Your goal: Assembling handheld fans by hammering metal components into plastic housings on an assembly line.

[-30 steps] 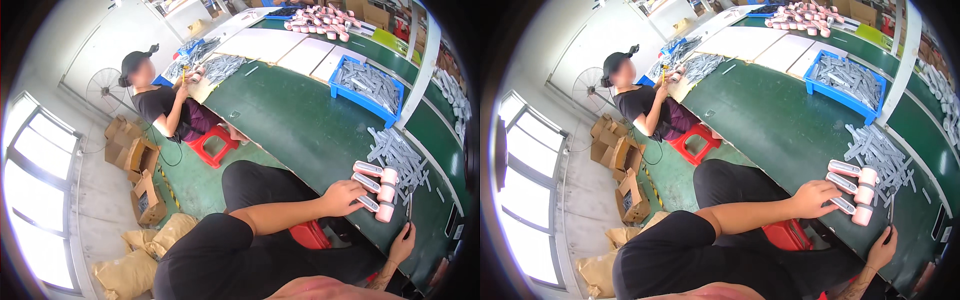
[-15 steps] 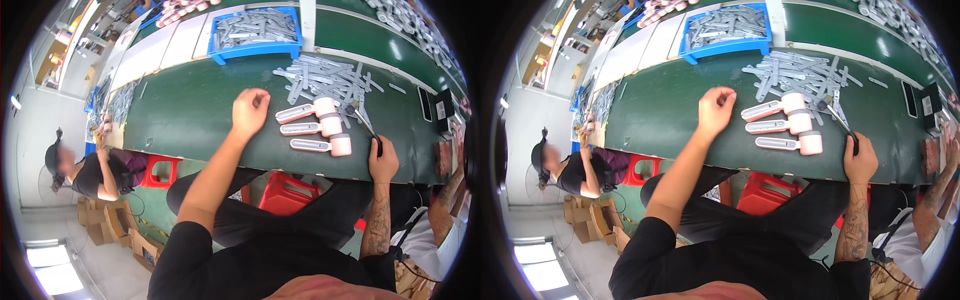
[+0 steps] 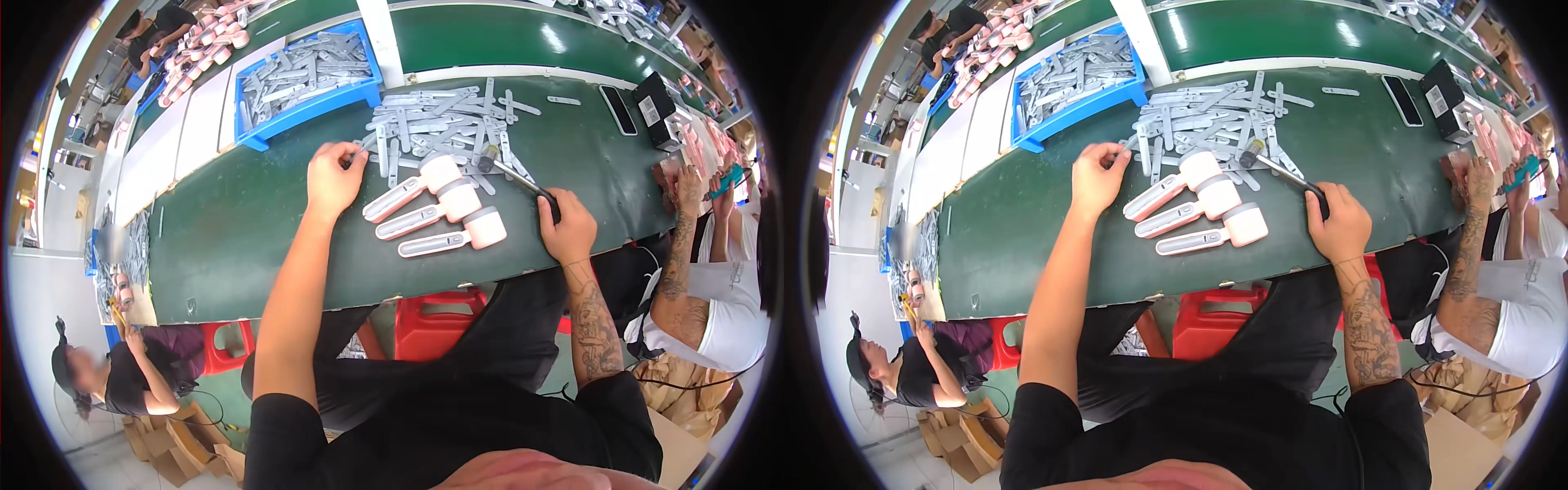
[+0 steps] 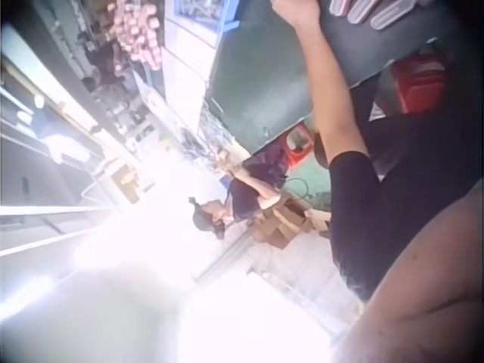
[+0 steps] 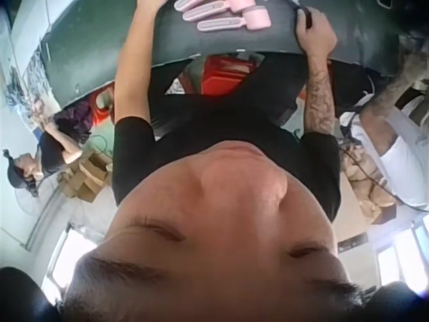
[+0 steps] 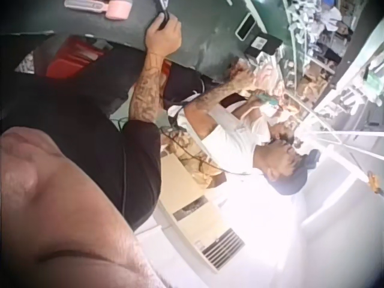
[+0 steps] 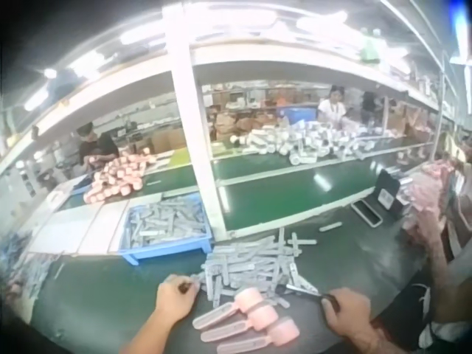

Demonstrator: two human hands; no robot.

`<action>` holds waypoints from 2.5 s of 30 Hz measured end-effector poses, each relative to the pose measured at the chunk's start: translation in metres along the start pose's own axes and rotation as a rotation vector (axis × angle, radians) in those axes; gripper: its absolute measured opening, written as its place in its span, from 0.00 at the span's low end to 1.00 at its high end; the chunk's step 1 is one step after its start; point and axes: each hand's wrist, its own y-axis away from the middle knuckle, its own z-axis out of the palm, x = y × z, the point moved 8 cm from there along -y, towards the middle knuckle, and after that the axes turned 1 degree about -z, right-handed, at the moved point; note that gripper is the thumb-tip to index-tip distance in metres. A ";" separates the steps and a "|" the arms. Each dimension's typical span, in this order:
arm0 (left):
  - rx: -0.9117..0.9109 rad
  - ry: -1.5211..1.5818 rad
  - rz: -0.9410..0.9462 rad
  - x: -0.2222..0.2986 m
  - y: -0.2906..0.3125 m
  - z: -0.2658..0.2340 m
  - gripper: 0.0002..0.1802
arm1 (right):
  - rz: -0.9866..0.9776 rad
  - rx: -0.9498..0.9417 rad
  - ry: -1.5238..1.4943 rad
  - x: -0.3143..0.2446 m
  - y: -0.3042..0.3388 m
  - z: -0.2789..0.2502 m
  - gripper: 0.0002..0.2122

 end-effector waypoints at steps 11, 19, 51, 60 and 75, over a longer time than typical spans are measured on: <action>0.034 -0.301 0.014 0.010 0.032 -0.044 0.09 | -0.013 0.011 -0.008 -0.008 0.001 0.005 0.08; 0.109 -0.102 -0.286 -0.018 0.024 -0.061 0.11 | -0.013 0.026 -0.006 0.003 0.002 -0.003 0.08; 0.256 0.626 -0.204 -0.023 0.103 -0.009 0.07 | 0.013 0.047 -0.011 0.011 0.008 0.001 0.11; 0.228 0.647 -0.165 -0.029 0.104 -0.008 0.05 | 0.021 0.047 -0.012 0.012 0.011 -0.001 0.11; 0.169 0.637 -0.126 -0.029 0.103 -0.004 0.05 | 0.012 0.074 -0.073 0.014 0.012 -0.004 0.12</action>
